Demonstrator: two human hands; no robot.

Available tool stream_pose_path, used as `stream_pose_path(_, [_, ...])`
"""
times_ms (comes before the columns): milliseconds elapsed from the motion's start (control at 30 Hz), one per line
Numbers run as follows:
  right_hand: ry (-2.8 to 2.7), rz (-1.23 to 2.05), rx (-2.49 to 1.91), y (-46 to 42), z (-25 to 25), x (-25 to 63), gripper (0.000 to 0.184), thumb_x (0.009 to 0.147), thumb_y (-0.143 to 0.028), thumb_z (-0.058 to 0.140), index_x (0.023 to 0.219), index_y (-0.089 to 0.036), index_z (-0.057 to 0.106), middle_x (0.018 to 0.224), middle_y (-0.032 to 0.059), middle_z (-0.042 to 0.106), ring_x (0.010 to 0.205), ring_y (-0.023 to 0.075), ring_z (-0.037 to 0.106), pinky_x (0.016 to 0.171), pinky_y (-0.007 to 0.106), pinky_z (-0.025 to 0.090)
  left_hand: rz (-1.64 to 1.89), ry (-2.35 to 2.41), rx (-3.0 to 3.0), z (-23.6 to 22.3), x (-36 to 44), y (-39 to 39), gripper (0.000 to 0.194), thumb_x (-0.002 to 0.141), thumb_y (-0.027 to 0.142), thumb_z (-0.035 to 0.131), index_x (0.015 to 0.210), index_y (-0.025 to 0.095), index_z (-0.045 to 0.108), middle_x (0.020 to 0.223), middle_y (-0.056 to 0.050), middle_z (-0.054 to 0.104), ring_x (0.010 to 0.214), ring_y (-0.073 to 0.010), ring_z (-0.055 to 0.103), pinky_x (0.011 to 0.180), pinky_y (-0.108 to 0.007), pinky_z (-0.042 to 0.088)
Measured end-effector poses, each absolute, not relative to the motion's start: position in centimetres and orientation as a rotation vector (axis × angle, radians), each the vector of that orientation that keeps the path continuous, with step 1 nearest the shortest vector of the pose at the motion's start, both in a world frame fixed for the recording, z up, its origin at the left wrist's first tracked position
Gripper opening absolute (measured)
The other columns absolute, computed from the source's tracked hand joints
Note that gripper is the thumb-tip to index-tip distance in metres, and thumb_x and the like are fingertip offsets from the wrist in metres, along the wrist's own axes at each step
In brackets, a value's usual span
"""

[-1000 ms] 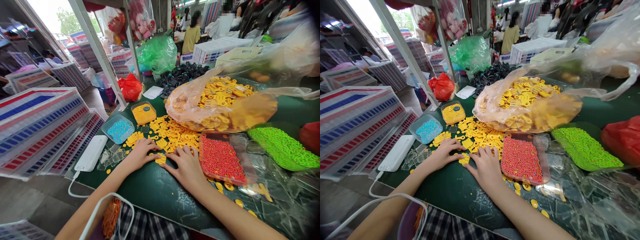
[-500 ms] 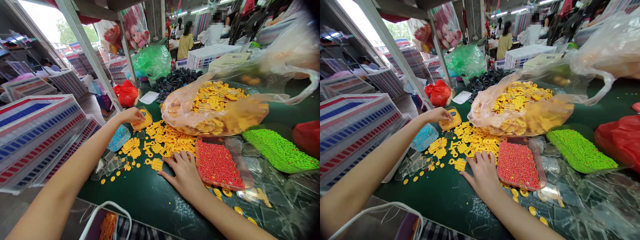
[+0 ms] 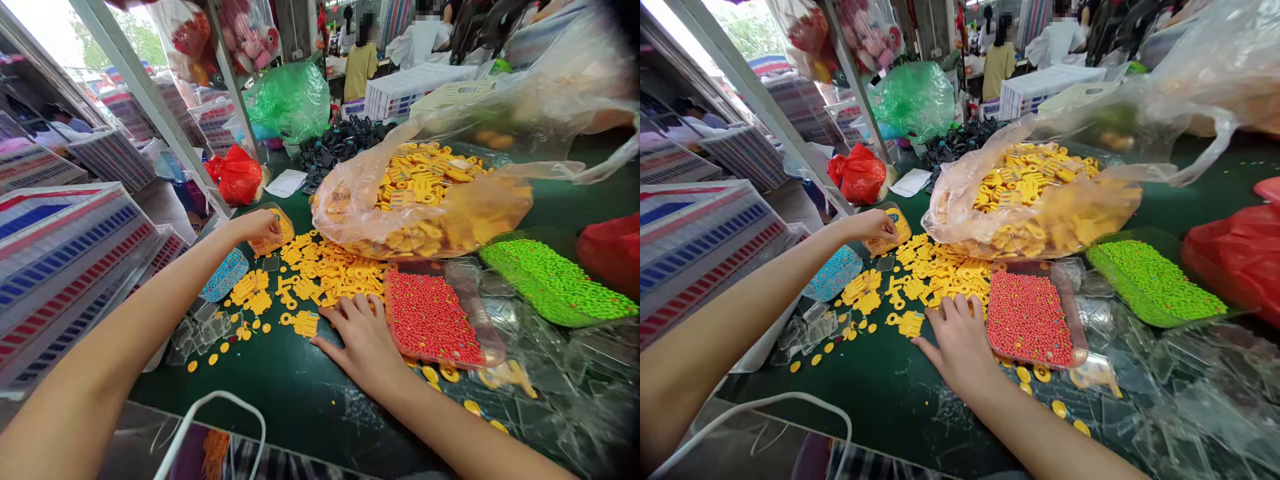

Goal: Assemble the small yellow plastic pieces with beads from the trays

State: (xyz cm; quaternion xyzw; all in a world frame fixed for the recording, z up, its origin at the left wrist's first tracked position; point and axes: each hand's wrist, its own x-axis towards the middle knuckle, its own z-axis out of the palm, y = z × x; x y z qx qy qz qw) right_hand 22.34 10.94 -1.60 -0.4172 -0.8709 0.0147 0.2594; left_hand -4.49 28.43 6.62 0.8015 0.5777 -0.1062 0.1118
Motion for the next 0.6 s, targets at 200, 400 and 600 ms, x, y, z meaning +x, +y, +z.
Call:
stream_pose_path(200, [-2.392, 0.019, -1.122, 11.0, -1.7, 22.5, 0.033, 0.083, -0.053, 0.066, 0.101, -0.026, 0.069, 0.091, 0.0043, 0.064, 0.089, 0.0237, 0.052, 0.082, 0.038, 0.034, -0.032, 2.068, 2.352, 6.9, -4.6, 25.3, 0.029, 0.083, 0.044, 0.06, 0.089, 0.021, 0.077, 0.086, -0.006, 0.074, 0.078, -0.0209, 0.063, 0.061, -0.025, 0.035])
stream_pose_path(400, [-2.38, 0.074, -1.117, 11.0, -1.6, 22.5, 0.031, 0.082, -0.051, 0.068, 0.1, -0.026, 0.071, 0.091, 0.0035, 0.065, 0.09, 0.0237, 0.052, 0.083, 0.037, 0.033, 0.561, 1.82, 2.34, 6.6, -1.5, 18.7, 0.028, 0.09, 0.041, 0.058, 0.088, 0.02, 0.075, 0.092, -0.005, 0.075, 0.081, -0.0186, 0.065, 0.075, -0.027, 0.043])
stream_pose_path(600, [-2.394, 0.109, -1.124, 10.9, -1.2, 22.5, 0.029, 0.082, -0.049, 0.069, 0.101, -0.027, 0.071, 0.091, 0.004, 0.065, 0.091, 0.0243, 0.052, 0.081, 0.038, 0.034, 0.562, 1.352, 2.414, 2.6, 2.1, 11.8, 0.032, 0.096, 0.042, 0.051, 0.089, 0.022, 0.074, 0.088, -0.004, 0.076, 0.083, -0.0176, 0.068, 0.081, -0.031, 0.046])
